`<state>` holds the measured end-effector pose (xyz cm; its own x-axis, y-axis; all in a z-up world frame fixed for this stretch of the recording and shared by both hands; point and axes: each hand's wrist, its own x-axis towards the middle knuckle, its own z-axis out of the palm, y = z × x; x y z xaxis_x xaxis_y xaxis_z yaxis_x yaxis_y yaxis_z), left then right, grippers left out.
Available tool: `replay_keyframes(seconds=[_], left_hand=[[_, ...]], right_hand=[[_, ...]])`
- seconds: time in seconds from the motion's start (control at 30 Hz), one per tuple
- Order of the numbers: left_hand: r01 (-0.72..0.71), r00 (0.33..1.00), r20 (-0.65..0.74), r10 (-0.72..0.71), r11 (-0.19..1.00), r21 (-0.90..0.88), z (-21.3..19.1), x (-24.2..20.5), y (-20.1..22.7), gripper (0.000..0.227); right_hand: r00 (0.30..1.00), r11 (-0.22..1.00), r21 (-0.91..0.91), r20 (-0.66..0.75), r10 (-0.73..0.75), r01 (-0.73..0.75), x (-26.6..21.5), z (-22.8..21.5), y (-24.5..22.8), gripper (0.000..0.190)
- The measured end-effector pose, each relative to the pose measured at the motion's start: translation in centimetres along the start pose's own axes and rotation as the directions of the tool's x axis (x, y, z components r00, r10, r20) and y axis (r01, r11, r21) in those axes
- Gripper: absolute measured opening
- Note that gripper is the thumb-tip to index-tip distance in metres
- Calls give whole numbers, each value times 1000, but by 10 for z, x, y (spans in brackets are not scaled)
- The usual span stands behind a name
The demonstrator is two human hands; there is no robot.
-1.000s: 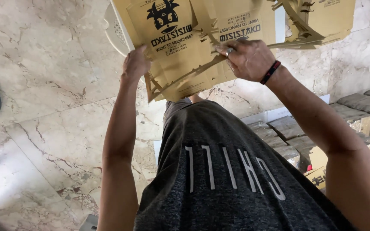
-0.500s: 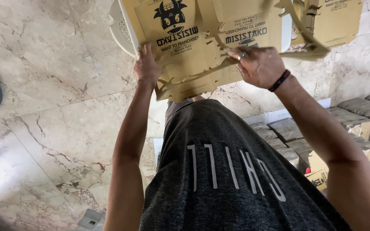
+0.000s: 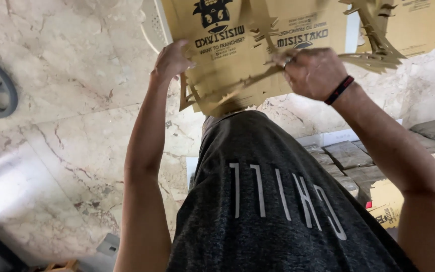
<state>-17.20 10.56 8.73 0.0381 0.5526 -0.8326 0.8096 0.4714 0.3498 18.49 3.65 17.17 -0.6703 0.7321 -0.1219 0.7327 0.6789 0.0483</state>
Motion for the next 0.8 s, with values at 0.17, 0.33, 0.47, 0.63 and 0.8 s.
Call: replay_keyframes(seconds=[0.17,0.33,0.47,0.63,0.8], left_hand=[[-167,985,-9,172,944,-284,-3,-30,-21,97],[-19,986,-156,-56,897,-442,71,-10,-114,59],[213,973,75,-219,721,-660,127,-6,-138,86],[127,988,71,-134,469,-874,132,-22,-105,84],[-63,994,-83,-73,247,-967,132,-8,-107,47]], right_hand=[[946,985,124,286,-153,122,-21,65,-27,42],[990,989,112,93,-106,95,-36,98,-31,23],[994,993,82,-77,-79,85,-37,86,-28,20],[997,994,87,-50,-66,70,-36,84,-29,22],[992,995,84,109,-63,54,-40,74,-28,23]])
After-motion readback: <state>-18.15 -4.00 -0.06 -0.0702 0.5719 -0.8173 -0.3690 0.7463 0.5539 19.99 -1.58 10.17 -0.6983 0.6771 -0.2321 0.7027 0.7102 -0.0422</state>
